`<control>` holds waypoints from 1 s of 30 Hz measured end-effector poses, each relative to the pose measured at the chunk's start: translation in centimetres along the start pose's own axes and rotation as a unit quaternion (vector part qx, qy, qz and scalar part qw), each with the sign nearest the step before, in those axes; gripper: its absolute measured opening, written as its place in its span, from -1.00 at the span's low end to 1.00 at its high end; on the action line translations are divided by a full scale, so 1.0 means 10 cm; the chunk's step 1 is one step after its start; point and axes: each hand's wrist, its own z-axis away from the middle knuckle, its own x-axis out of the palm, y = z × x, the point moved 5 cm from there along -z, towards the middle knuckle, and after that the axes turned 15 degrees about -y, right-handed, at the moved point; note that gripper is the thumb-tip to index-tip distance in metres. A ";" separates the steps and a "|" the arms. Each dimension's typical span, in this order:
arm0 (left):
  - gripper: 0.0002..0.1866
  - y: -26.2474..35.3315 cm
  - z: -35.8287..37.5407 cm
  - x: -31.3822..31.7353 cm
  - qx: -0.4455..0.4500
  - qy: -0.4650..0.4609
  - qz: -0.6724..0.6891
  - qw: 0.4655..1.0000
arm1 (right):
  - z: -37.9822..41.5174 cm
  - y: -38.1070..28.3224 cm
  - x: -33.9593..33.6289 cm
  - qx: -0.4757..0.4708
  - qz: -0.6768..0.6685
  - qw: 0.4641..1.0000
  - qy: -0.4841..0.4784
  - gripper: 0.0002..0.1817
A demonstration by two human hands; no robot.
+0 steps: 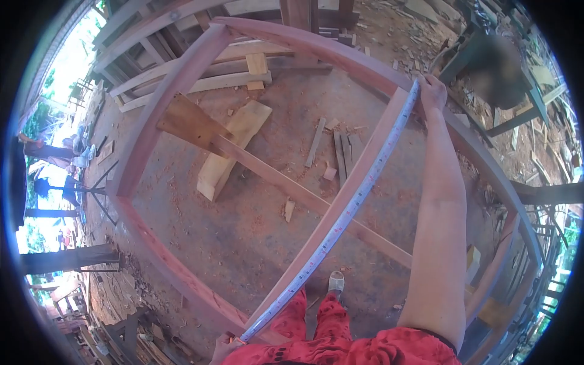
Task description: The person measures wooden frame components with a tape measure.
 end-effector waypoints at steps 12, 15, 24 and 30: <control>-0.52 0.27 0.30 0.12 0.001 -0.059 0.082 0.995 | 1.22 -0.52 0.15 -0.090 0.061 0.992 -0.057 -0.74; -0.51 0.21 0.41 0.02 0.025 -0.065 0.115 0.991 | 1.93 -1.02 0.04 -0.008 -0.047 0.988 -0.144 -0.78; -0.55 0.34 0.63 -0.15 0.067 -0.089 0.088 0.990 | 4.16 -2.26 0.17 -0.070 -0.146 0.934 -0.317 -0.81; -0.61 0.56 0.86 -0.10 0.087 -0.111 0.053 0.989 | 5.31 -3.06 0.03 -0.225 -0.134 0.907 -0.331 -0.82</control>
